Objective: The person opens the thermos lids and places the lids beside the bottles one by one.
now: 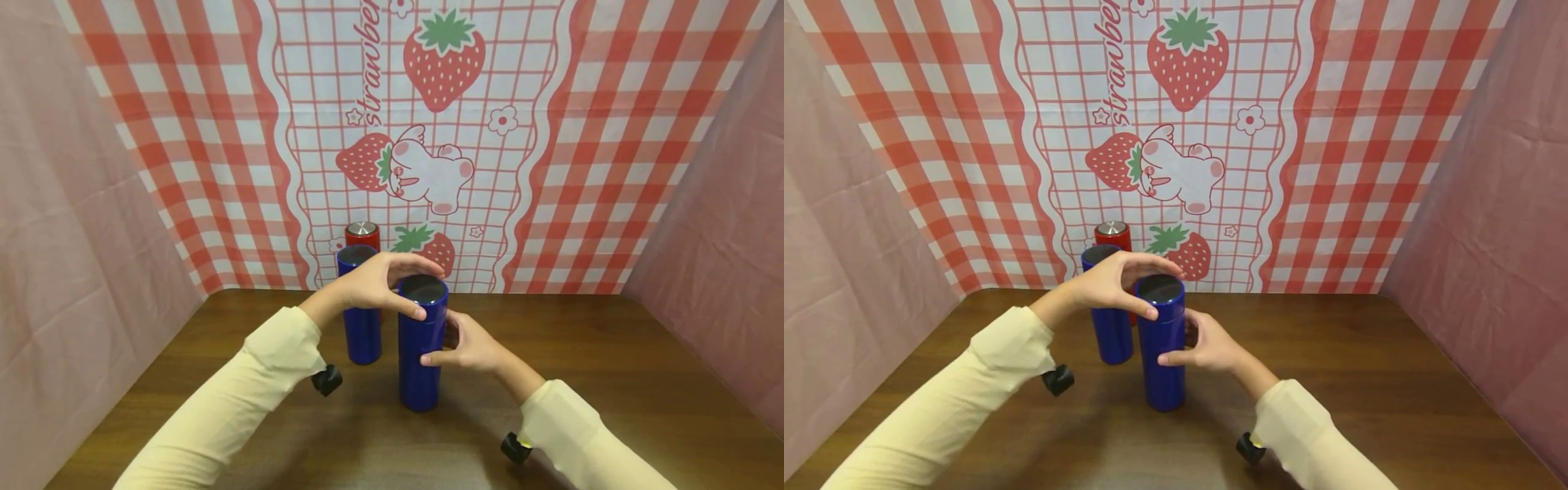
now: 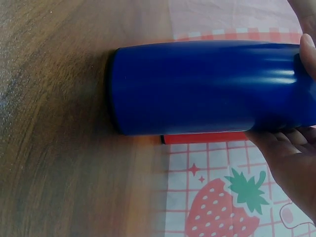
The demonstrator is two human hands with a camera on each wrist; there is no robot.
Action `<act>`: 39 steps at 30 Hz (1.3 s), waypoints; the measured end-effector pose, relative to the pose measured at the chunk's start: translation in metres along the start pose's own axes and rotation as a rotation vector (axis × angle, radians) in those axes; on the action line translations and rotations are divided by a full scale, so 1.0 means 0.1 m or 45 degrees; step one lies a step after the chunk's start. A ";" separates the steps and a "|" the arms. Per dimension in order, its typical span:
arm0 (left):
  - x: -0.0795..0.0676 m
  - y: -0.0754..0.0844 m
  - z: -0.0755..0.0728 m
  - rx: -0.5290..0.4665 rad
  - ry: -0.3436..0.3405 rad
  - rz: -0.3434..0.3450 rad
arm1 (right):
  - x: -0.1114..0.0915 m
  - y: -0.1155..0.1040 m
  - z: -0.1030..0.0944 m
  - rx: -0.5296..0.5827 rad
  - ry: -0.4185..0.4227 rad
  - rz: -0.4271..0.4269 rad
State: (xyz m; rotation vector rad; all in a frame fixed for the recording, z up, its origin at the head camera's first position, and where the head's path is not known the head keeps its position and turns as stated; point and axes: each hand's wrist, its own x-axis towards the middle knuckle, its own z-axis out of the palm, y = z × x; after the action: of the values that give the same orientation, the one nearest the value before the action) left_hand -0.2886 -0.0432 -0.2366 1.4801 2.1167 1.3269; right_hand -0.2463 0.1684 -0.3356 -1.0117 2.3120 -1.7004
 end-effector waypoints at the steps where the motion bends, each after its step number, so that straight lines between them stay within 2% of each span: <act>1: 0.01 0.01 -0.01 0.001 -0.014 -0.006 | 0.00 0.00 0.00 0.004 0.000 0.000; 9: 0.02 0.09 -0.08 0.029 -0.080 -0.069 | -0.01 -0.01 0.02 0.000 -0.021 0.019; 21: 0.04 0.12 -0.07 0.169 -0.023 -0.185 | -0.03 0.01 0.04 0.012 -0.030 0.021; 31: 0.07 0.25 -0.05 0.412 0.044 -0.230 | -0.03 -0.01 0.02 0.010 -0.017 0.040; 39: 0.10 0.32 -0.02 0.679 0.059 -0.235 | -0.03 0.01 0.01 0.020 -0.029 0.046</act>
State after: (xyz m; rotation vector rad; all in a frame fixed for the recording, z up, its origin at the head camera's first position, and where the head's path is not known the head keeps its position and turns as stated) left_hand -0.2740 -0.0334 -0.2077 1.3802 2.7021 0.7710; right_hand -0.2435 0.1694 -0.3378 -0.9748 2.2854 -1.6818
